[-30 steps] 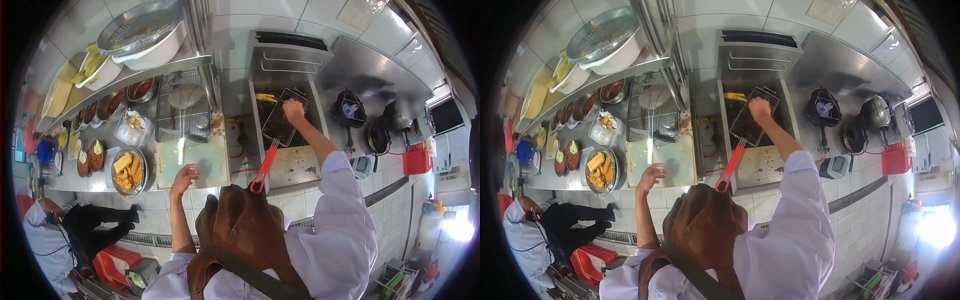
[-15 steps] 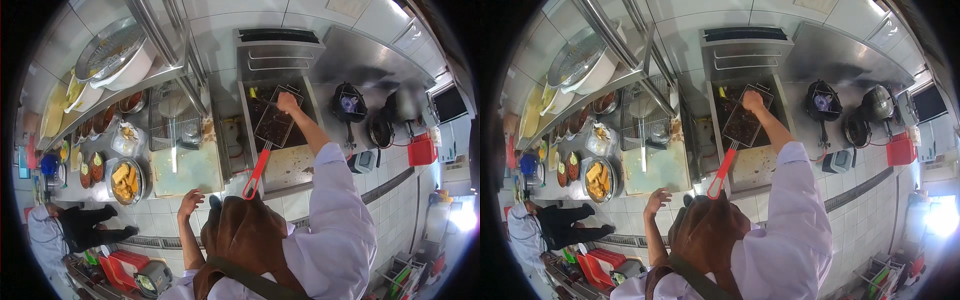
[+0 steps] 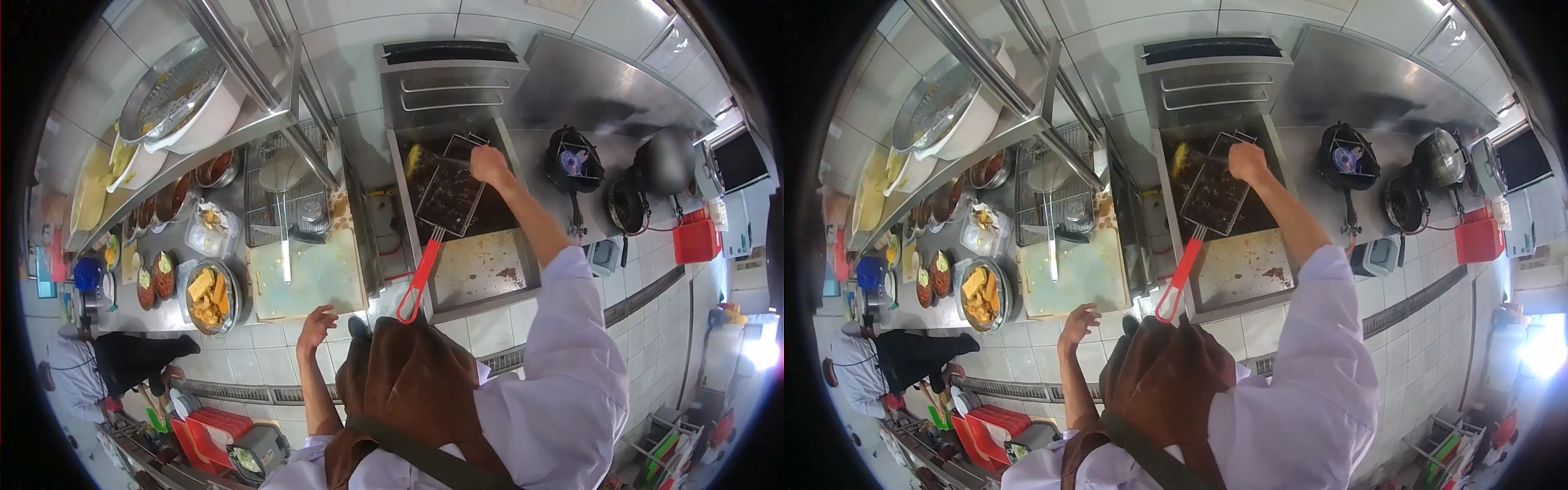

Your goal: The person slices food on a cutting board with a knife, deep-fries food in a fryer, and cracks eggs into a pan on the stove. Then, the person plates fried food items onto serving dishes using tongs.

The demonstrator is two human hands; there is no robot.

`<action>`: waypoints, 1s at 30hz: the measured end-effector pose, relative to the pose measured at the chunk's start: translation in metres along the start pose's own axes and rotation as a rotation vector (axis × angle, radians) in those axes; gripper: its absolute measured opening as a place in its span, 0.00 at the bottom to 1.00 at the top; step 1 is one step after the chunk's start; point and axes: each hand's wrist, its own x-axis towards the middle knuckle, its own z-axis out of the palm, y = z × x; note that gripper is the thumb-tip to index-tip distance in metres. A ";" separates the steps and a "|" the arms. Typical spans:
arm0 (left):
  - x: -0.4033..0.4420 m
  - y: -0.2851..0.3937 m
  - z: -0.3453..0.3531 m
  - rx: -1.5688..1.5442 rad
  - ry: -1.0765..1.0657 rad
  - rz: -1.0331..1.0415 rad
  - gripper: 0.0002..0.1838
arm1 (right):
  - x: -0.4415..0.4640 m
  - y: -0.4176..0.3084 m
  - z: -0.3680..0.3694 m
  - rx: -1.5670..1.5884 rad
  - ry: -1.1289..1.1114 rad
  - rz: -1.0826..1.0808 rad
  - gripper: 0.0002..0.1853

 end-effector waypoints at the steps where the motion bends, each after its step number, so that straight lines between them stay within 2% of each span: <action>1: 0.004 -0.009 0.000 -0.004 0.000 0.024 0.27 | -0.012 0.000 -0.018 -0.228 0.187 -0.101 0.09; 2: 0.010 -0.027 -0.004 -0.075 -0.012 0.056 0.26 | -0.020 0.002 -0.039 -0.257 0.196 -0.097 0.08; 4: -0.002 -0.017 -0.003 -0.056 0.013 0.022 0.26 | -0.034 0.003 -0.093 -0.327 0.233 -0.044 0.08; 6: -0.008 -0.023 -0.004 -0.011 0.005 -0.040 0.26 | -0.042 0.016 -0.145 -0.425 0.422 -0.080 0.08; 8: -0.014 -0.032 0.001 -0.044 0.024 -0.069 0.26 | -0.049 0.025 -0.205 -0.288 0.463 -0.147 0.07; 10: -0.017 -0.036 0.006 -0.075 0.049 -0.092 0.26 | -0.011 0.056 -0.231 -0.610 0.714 -0.433 0.04; 14: -0.031 -0.047 0.023 -0.166 0.093 -0.129 0.25 | 0.032 0.068 -0.278 -0.700 0.743 -0.606 0.04; 16: -0.045 -0.049 0.034 -0.202 0.126 -0.135 0.25 | 0.035 0.054 -0.301 -0.766 0.721 -0.451 0.05; 19: -0.067 -0.060 0.048 -0.222 0.154 -0.176 0.25 | 0.095 0.071 -0.298 -0.713 0.682 -0.413 0.05; 21: -0.082 -0.057 0.054 -0.309 0.120 -0.173 0.27 | 0.111 0.064 -0.274 -0.804 0.649 -0.367 0.05; 22: -0.087 -0.045 0.058 -0.282 0.097 -0.179 0.27 | 0.117 0.058 -0.261 -0.868 0.512 -0.333 0.05; 23: -0.092 -0.030 0.061 -0.247 0.071 -0.193 0.28 | 0.138 0.064 -0.233 -0.820 0.652 -0.380 0.05; 24: -0.091 -0.013 0.061 -0.210 -0.008 -0.141 0.29 | 0.160 0.068 -0.213 -0.806 0.586 -0.374 0.06; 25: -0.093 0.005 0.062 -0.171 -0.092 -0.100 0.30 | 0.122 0.048 -0.212 -0.855 0.505 -0.268 0.06; 27: -0.099 0.077 0.073 -0.043 -0.244 -0.107 0.30 | 0.114 0.056 -0.163 -0.867 0.770 -0.261 0.07; 28: -0.102 0.118 0.082 0.067 -0.362 -0.071 0.30 | 0.150 0.058 -0.129 -1.083 0.983 -0.101 0.06; 29: -0.099 0.151 0.093 0.178 -0.475 -0.040 0.31 | 0.139 0.062 -0.110 -0.950 1.074 -0.101 0.08; 30: -0.093 0.174 0.102 0.187 -0.583 0.098 0.32 | 0.126 0.065 -0.092 -0.813 1.164 -0.113 0.10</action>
